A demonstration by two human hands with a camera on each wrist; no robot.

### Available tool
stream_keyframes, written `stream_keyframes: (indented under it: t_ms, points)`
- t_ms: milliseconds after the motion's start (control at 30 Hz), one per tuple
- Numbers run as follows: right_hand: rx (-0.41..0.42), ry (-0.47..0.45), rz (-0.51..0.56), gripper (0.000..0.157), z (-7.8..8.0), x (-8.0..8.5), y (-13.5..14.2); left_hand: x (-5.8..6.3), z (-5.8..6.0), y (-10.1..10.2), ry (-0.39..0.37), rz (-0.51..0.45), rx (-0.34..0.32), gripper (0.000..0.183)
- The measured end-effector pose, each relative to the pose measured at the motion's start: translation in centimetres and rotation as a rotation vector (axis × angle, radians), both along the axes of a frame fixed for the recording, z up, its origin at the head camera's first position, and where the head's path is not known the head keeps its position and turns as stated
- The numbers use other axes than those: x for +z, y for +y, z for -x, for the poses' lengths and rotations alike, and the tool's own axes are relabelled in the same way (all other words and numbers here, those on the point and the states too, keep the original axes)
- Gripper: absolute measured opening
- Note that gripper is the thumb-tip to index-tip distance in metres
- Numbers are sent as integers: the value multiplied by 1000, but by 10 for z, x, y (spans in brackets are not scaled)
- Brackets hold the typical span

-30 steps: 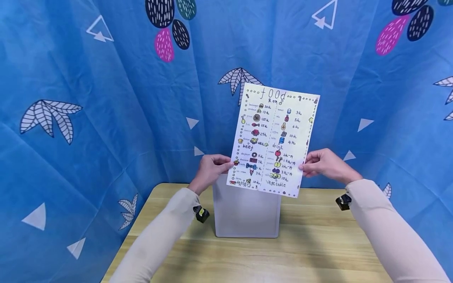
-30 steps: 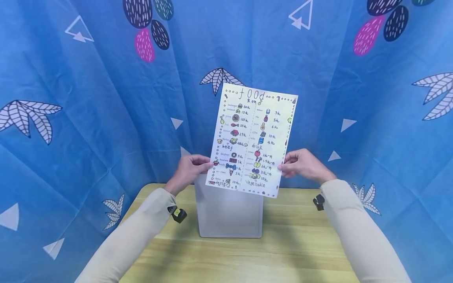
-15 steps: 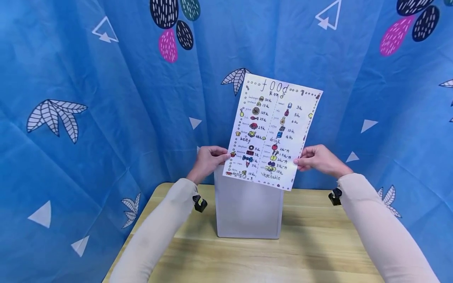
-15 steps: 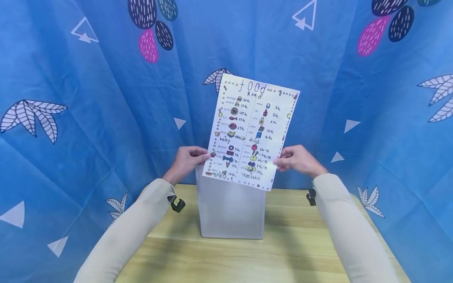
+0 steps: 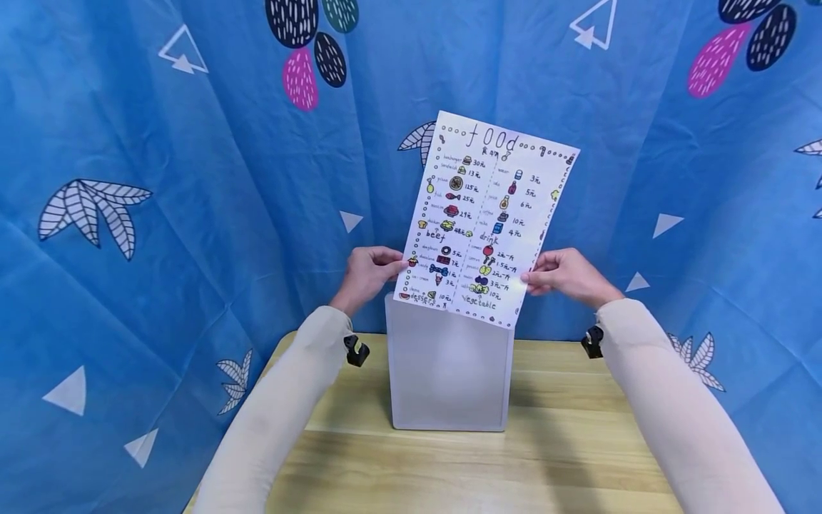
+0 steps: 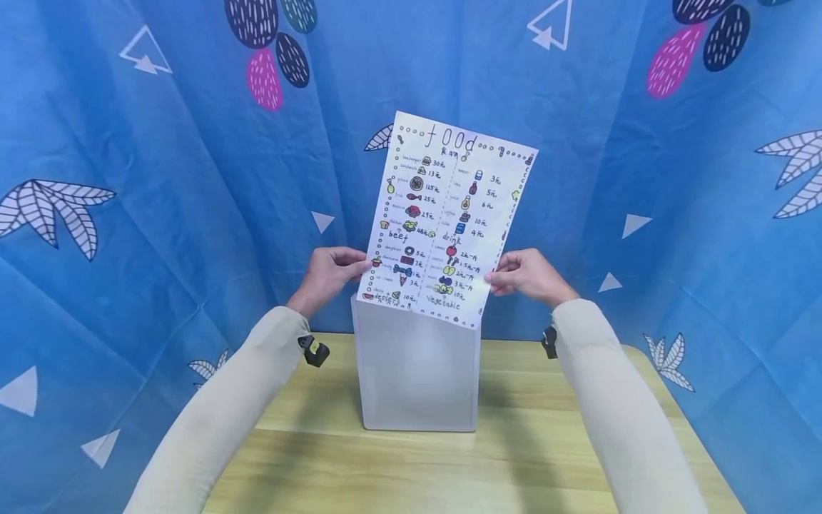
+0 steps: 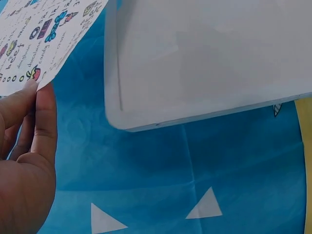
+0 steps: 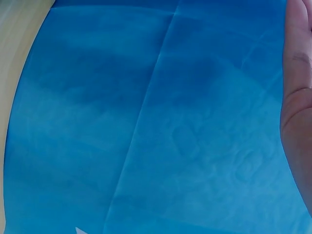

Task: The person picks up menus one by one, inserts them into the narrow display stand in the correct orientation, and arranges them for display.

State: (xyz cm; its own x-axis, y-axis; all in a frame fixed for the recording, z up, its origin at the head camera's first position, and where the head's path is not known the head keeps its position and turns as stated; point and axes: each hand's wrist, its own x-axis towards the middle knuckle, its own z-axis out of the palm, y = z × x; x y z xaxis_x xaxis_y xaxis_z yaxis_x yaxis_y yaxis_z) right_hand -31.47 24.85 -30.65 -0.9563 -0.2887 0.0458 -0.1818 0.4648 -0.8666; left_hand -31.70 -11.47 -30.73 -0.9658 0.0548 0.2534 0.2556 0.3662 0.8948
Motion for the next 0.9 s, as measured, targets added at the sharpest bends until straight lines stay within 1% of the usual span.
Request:
stream_keyframes:
  t_ms: [300,500,767,900]
  points:
    - [-23,28,-1,29,5,12,-8,14,4,-1,42,-1,30,21]
    - [-25,34,27,29,9,19,-12,24,6,-1,69,-6,62,20]
    - [-30,18,31,34,11,28,-16,33,9,-2,82,15,103,19]
    - [-47,30,46,31,12,31,-20,37,10,-3,97,11,112,19]
